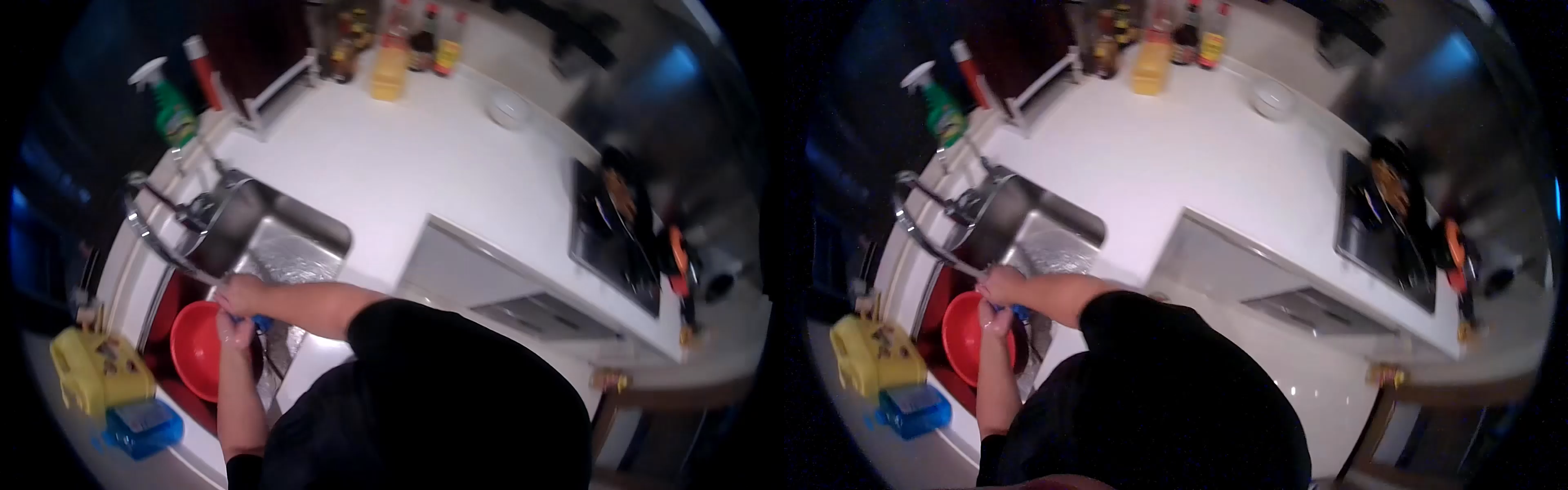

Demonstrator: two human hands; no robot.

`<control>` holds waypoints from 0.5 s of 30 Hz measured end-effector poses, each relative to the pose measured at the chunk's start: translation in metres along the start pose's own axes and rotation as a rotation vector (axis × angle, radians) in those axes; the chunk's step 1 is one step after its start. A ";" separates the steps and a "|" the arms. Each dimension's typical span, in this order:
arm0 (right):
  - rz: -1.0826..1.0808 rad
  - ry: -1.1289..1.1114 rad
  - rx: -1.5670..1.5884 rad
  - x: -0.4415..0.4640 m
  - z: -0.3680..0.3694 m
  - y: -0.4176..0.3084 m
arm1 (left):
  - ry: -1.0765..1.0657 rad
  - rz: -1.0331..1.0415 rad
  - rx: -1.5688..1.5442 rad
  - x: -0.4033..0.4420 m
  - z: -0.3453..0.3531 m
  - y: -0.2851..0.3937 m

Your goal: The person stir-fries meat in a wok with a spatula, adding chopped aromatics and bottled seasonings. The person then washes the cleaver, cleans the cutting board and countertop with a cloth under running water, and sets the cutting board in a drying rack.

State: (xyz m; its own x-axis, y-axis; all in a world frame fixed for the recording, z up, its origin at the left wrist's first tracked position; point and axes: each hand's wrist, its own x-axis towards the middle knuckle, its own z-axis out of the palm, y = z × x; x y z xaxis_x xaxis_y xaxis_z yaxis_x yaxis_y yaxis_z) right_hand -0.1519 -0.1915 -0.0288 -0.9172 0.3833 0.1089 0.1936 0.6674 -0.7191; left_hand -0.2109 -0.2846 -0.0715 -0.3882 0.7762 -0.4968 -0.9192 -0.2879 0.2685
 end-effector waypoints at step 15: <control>0.020 -0.044 0.015 -0.010 0.024 0.004 | -0.446 0.128 0.307 0.066 -0.077 -0.004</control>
State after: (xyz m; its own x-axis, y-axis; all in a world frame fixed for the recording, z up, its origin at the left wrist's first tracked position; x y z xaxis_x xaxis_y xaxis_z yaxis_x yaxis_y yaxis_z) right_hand -0.1506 -0.2084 -0.0493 -0.9276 0.3680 0.0645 0.2071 0.6502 -0.7310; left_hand -0.2379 -0.2752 -0.1695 -0.3692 0.9271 -0.0644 -0.7791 -0.2710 0.5652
